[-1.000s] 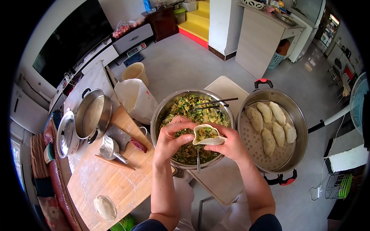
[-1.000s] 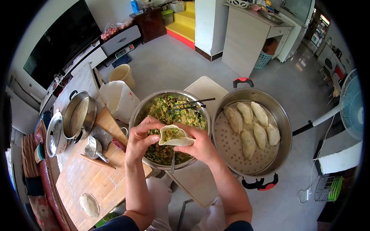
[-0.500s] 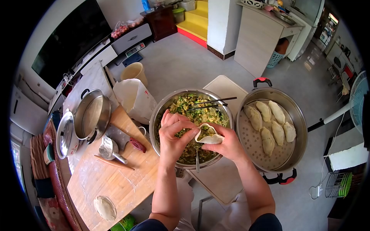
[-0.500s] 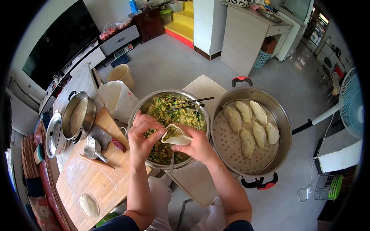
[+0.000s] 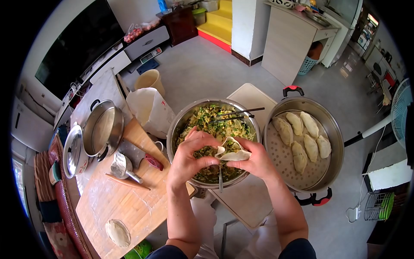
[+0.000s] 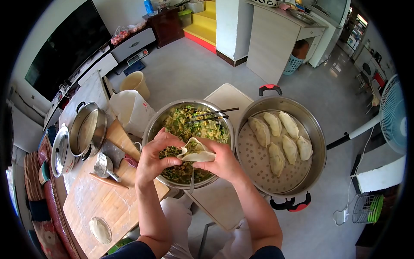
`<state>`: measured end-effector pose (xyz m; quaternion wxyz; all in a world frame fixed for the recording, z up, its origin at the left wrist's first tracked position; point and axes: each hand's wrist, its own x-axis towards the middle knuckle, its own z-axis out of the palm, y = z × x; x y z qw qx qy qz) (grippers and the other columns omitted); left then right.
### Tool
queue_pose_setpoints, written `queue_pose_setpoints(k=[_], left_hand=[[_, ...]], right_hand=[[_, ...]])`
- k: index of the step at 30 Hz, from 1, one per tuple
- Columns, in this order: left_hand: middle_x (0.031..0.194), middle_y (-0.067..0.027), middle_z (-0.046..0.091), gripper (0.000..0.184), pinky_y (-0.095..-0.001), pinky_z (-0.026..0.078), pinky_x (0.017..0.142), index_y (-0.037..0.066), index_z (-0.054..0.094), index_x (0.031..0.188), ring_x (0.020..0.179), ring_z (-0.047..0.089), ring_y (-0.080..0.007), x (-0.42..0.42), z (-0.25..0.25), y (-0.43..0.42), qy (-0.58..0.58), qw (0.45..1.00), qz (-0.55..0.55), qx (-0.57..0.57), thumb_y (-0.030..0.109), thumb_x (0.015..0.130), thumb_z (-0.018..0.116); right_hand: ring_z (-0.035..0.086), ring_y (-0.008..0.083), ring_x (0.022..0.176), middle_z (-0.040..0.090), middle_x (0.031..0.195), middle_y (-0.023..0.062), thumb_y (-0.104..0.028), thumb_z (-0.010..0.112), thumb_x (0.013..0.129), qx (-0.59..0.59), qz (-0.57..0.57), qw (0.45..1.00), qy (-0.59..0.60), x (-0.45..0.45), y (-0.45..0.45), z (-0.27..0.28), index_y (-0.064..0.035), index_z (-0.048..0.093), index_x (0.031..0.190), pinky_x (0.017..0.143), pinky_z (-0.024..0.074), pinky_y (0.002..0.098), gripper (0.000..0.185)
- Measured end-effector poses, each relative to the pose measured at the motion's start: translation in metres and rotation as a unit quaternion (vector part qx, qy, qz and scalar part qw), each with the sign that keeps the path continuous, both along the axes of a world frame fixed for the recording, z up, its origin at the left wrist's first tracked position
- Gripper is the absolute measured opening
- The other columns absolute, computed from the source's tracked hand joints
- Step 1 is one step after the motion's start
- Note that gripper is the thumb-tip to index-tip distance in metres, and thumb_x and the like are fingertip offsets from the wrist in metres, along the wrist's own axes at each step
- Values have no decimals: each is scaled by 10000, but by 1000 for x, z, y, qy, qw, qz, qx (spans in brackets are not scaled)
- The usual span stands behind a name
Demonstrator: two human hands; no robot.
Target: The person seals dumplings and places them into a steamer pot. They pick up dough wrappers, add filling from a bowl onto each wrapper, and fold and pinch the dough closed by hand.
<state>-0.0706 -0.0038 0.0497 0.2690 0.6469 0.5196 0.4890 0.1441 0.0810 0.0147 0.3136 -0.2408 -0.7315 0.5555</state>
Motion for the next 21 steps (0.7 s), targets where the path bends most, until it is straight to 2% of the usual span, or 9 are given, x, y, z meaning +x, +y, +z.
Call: queue_pose_setpoints(k=[3, 6, 9, 12, 15, 18, 21], left_hand=[[946, -22, 689, 366, -552, 168, 1173, 83, 747, 959, 954, 626, -188, -2, -7, 1, -22, 1000, 14, -8, 289, 683, 869], [906, -20, 666, 313, -486, 307, 1111, 70, 752, 929, 932, 611, -178, -1, -10, 2, -32, 999, 24, 3, 224, 684, 872], [849, -22, 649, 233, -386, 394, 961, 51, 744, 885, 874, 602, -193, 10, -5, 2, -116, 992, 48, 8, 108, 683, 844], [826, -11, 634, 242, -406, 389, 991, 65, 751, 899, 876, 601, -185, 12, -3, 1, -106, 993, 58, -7, 97, 678, 843], [838, -30, 622, 250, -382, 441, 947, 49, 743, 892, 890, 595, -177, 5, -12, 4, -3, 998, 54, 37, 159, 696, 853], [805, -26, 624, 205, -466, 368, 1085, 45, 714, 836, 852, 614, -181, 9, -8, 6, 62, 992, 96, 55, 174, 725, 829], [775, -15, 624, 216, -538, 248, 1167, 49, 682, 805, 823, 630, -185, 16, -8, 9, 34, 991, 111, 61, 222, 768, 807]], right_hand=[[670, 181, 1026, 698, 1151, 115, -51, 857, 709, 26, 0, 1000, -13, -1, -1, -1, 2, 593, 1293, 894, 519, 318, 643], [670, 182, 1028, 696, 1152, 116, -47, 862, 701, 43, 0, 999, -15, -3, -2, -3, 11, 600, 1280, 892, 521, 316, 638], [671, 183, 1030, 697, 1150, 113, -38, 860, 700, 41, -1, 999, -19, -4, -3, -3, 7, 601, 1280, 894, 522, 314, 636], [670, 180, 1032, 697, 1152, 107, -31, 858, 702, 38, -4, 999, -20, -3, -4, -2, 2, 602, 1282, 895, 522, 312, 635], [669, 177, 1034, 697, 1156, 102, -28, 856, 706, 37, -4, 999, -18, -4, -3, -5, 0, 602, 1283, 896, 523, 313, 631], [666, 175, 1041, 696, 1160, 102, -27, 855, 709, 37, -4, 999, -17, -4, -4, -2, 0, 601, 1283, 897, 524, 314, 628], [668, 175, 1039, 697, 1156, 103, -27, 854, 711, 45, -7, 999, -14, -3, -4, -1, 0, 600, 1284, 894, 526, 313, 627]])
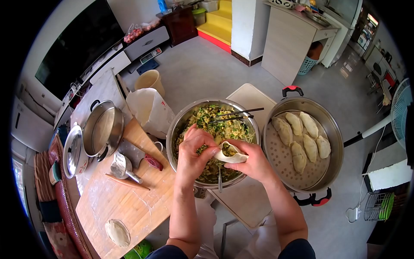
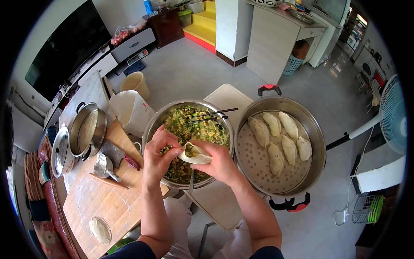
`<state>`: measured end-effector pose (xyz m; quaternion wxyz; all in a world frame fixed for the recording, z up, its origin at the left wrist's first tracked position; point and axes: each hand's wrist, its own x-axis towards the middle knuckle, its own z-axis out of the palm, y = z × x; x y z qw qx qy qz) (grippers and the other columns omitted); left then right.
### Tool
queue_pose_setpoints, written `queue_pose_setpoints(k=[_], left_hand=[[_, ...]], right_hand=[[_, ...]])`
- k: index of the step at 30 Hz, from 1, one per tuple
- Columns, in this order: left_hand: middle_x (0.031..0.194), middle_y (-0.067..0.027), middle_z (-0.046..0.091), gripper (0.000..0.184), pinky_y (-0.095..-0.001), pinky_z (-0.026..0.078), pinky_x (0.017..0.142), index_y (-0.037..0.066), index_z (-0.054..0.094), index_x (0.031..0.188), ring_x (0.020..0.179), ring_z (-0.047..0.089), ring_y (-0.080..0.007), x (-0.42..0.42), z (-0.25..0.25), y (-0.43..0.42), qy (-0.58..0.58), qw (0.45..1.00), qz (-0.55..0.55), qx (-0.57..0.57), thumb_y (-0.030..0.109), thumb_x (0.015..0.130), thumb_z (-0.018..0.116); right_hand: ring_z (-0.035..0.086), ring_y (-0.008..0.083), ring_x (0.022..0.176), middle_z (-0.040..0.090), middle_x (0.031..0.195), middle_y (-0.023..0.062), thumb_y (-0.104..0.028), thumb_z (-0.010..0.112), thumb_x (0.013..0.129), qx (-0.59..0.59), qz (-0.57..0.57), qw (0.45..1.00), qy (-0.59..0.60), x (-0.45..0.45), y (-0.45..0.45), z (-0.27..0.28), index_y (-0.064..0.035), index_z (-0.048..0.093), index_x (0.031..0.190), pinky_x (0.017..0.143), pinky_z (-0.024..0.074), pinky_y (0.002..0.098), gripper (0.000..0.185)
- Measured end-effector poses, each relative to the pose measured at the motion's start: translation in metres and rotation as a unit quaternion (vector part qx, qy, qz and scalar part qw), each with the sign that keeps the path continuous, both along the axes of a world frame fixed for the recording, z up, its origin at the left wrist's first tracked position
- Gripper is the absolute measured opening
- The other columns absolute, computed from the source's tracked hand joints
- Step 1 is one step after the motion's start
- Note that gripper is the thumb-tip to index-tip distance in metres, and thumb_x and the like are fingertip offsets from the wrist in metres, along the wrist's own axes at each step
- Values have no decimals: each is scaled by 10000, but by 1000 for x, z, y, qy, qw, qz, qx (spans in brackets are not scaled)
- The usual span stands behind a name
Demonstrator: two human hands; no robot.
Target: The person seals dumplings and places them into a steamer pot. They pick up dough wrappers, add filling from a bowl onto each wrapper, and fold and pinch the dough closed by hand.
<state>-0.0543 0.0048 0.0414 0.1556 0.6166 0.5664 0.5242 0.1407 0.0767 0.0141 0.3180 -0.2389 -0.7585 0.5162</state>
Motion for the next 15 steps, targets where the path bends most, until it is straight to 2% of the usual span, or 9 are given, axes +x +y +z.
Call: queue_pose_setpoints(k=[3, 6, 9, 15], left_hand=[[813, -24, 629, 253, -480, 330, 1108, 50, 714, 893, 844, 611, -193, -1, -1, 0, 6, 1000, -12, -5, 268, 795, 798], [840, -33, 642, 326, -428, 392, 981, 49, 735, 976, 864, 589, -206, -2, 11, -6, -100, 992, -74, -22, 229, 722, 832], [844, -27, 634, 447, -379, 410, 866, 41, 743, 1033, 864, 553, -195, -1, 9, -3, -51, 995, -84, -18, 286, 678, 860], [812, -16, 617, 442, -330, 427, 788, 40, 759, 1009, 847, 542, -188, -4, -6, -1, -81, 993, -83, -15, 245, 637, 883]], right_hand=[[673, 177, 1025, 701, 1146, 104, -31, 854, 714, 5, -10, 1000, 6, 0, -1, 2, 0, 599, 1285, 886, 529, 310, 626], [678, 177, 1007, 704, 1136, 104, -36, 855, 715, 8, -17, 1000, 13, 1, 0, 1, -4, 602, 1283, 876, 531, 309, 622], [679, 179, 1000, 705, 1132, 104, -34, 853, 715, 11, -12, 1000, 17, -1, 0, 2, -9, 610, 1276, 867, 533, 311, 613], [680, 180, 996, 706, 1122, 105, -20, 843, 715, 26, -6, 1000, 14, -2, -2, 3, -15, 624, 1255, 857, 534, 311, 583]])
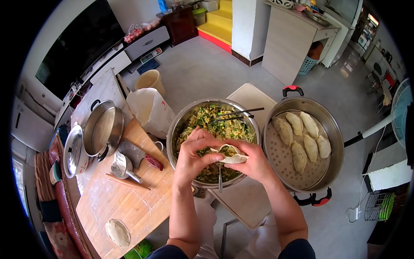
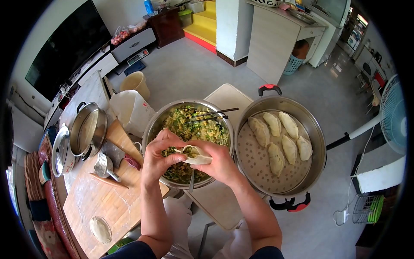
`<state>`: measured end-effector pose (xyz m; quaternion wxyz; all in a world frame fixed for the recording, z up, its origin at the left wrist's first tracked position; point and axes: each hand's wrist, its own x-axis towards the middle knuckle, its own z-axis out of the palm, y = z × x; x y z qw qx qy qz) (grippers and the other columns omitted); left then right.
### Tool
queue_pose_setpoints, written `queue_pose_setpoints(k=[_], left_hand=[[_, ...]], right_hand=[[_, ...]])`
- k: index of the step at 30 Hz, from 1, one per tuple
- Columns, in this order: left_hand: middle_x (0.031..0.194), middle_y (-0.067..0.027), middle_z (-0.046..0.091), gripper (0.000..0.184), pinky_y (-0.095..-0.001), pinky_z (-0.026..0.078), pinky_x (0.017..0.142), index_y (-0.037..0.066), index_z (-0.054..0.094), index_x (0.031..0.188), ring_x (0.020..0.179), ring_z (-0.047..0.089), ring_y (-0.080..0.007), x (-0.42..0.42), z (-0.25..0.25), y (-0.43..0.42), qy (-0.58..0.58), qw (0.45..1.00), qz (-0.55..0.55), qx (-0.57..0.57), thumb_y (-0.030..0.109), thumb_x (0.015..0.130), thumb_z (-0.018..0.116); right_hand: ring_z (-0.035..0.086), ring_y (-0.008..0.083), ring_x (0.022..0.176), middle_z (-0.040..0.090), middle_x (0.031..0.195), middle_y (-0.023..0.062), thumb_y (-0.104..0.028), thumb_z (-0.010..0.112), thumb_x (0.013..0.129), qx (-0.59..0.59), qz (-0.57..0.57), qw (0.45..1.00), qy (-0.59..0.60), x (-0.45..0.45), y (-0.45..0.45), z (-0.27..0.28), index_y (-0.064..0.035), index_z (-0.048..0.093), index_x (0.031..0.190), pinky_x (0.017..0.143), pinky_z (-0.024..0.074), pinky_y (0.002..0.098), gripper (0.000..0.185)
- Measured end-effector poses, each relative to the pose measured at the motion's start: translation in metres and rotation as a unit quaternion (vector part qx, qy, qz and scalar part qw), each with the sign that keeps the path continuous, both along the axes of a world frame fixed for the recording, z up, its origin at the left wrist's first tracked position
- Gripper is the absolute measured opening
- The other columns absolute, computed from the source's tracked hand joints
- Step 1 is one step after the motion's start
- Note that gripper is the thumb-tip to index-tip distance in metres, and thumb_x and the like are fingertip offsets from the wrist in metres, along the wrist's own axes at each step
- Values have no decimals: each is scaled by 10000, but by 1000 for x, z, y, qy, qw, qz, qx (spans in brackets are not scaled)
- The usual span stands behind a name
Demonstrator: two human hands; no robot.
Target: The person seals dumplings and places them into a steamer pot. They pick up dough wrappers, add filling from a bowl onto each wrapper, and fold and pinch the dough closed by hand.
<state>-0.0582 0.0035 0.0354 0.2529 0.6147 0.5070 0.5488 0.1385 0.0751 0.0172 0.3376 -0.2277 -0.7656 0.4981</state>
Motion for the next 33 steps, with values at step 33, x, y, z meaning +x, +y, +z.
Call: queue_pose_setpoints(k=[33], left_hand=[[837, -49, 624, 321, -325, 446, 791, 38, 749, 1032, 845, 573, -192, 5, 9, -2, -13, 999, -28, -18, 122, 730, 818]], right_hand=[[699, 210, 982, 709, 1103, 122, -28, 855, 677, 23, 14, 1000, -7, 3, 1, 7, -20, 643, 1211, 844, 541, 321, 575]])
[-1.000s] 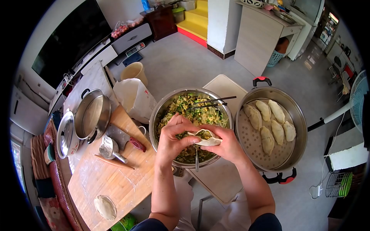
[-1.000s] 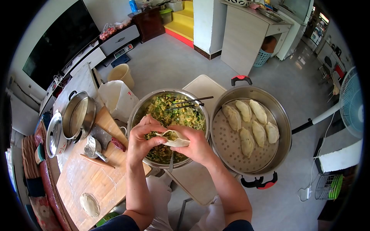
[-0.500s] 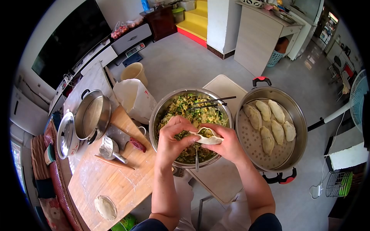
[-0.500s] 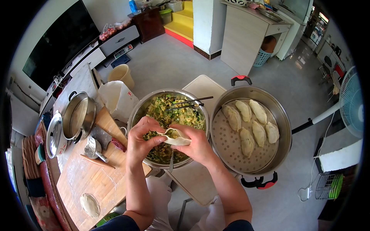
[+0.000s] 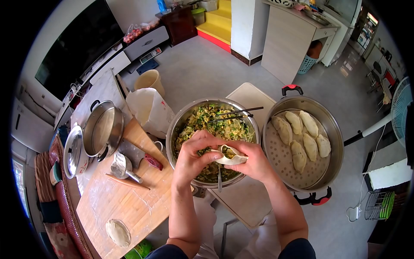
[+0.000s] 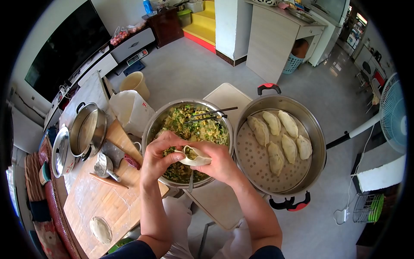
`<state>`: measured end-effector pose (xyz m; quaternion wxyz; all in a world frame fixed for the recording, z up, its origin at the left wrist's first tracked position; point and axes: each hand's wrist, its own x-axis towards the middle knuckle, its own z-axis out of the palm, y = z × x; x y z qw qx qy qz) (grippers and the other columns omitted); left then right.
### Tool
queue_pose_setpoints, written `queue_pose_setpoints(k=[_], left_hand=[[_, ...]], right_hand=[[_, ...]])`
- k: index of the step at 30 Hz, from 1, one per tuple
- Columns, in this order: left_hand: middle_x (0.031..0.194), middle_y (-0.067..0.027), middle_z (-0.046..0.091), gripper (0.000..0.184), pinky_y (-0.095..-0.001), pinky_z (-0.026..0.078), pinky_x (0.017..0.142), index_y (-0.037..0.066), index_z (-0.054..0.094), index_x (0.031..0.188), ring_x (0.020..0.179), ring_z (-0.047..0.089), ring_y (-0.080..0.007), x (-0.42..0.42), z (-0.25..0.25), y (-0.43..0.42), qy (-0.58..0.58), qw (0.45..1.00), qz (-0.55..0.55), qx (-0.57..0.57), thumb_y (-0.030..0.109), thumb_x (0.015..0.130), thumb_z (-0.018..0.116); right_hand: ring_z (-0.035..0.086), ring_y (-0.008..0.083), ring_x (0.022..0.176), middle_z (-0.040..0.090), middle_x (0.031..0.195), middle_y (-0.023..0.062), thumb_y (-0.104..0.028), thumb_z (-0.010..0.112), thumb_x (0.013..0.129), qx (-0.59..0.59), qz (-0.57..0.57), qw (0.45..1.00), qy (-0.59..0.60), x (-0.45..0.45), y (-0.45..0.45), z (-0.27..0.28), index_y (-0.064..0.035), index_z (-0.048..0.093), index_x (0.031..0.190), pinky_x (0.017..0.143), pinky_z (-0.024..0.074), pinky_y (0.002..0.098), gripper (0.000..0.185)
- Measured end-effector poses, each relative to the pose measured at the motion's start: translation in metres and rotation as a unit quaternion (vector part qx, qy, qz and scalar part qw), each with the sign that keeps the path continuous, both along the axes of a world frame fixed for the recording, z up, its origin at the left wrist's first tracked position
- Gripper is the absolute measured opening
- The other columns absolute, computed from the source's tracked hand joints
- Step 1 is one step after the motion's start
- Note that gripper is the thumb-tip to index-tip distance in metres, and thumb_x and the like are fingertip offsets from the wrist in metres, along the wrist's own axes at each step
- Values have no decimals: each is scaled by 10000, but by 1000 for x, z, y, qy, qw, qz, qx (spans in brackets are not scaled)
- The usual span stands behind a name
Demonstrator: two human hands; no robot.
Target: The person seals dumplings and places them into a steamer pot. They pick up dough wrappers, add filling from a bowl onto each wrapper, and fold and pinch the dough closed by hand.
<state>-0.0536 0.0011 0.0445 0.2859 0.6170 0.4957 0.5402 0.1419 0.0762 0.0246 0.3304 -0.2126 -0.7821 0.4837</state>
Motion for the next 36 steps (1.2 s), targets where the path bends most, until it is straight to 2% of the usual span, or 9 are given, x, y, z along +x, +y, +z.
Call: queue_pose_setpoints(k=[10, 12, 13, 19, 22, 24, 27, 36], left_hand=[[865, -41, 621, 232, -323, 452, 791, 40, 760, 952, 876, 580, -185, 2, -7, -1, -78, 997, 16, -3, 96, 734, 818], [856, -42, 623, 217, -323, 454, 795, 39, 756, 932, 876, 583, -185, 2, -9, 0, -75, 997, 23, -4, 84, 728, 816], [853, -44, 625, 209, -324, 456, 798, 39, 754, 923, 875, 585, -188, 3, -9, 0, -61, 998, 29, 3, 77, 726, 813], [865, -63, 650, 190, -340, 467, 825, 38, 744, 898, 879, 600, -214, 8, -8, 4, 17, 997, 67, 24, 63, 719, 803], [868, -58, 651, 235, -346, 464, 833, 38, 749, 909, 889, 595, -216, 11, -3, 4, 25, 997, 70, 28, 123, 706, 830], [845, -43, 629, 285, -345, 455, 834, 32, 752, 907, 893, 579, -206, 12, 1, 4, 42, 996, 71, 45, 197, 701, 859], [851, -42, 631, 333, -342, 453, 833, 40, 759, 924, 898, 578, -208, 16, 2, 3, 86, 991, 97, 42, 211, 662, 874], [881, -48, 629, 217, -354, 465, 787, 54, 754, 868, 890, 569, -226, 25, -3, 4, 90, 984, 146, 44, 68, 663, 822]], right_hand=[[694, 186, 974, 714, 1103, 101, -32, 845, 693, -27, 16, 999, 8, -1, 0, -2, -27, 644, 1221, 846, 537, 317, 565], [693, 237, 987, 704, 1105, 118, -35, 839, 700, -32, 20, 999, 5, -1, 0, -2, -42, 639, 1225, 855, 535, 342, 562], [693, 263, 993, 699, 1106, 127, -36, 836, 703, -34, 22, 999, 4, -1, 0, -2, -50, 636, 1227, 860, 534, 355, 561], [695, 245, 978, 703, 1090, 128, -41, 836, 717, -38, 8, 999, -2, -1, 0, -2, -48, 639, 1225, 847, 537, 341, 545], [680, 141, 935, 722, 1062, 88, -51, 843, 730, -48, -19, 999, 5, -1, 0, -6, -26, 641, 1238, 821, 534, 296, 546], [680, 139, 922, 724, 1050, 88, -50, 842, 733, -43, -27, 999, 4, -1, 0, -6, -23, 641, 1238, 812, 535, 293, 545], [682, 139, 904, 727, 1035, 88, -48, 841, 731, -35, -37, 999, 6, -2, 0, -7, -20, 642, 1236, 799, 537, 291, 544], [682, 142, 901, 725, 1030, 93, -50, 842, 725, -36, -48, 998, -8, -2, -2, -4, -27, 641, 1240, 800, 537, 292, 553]])
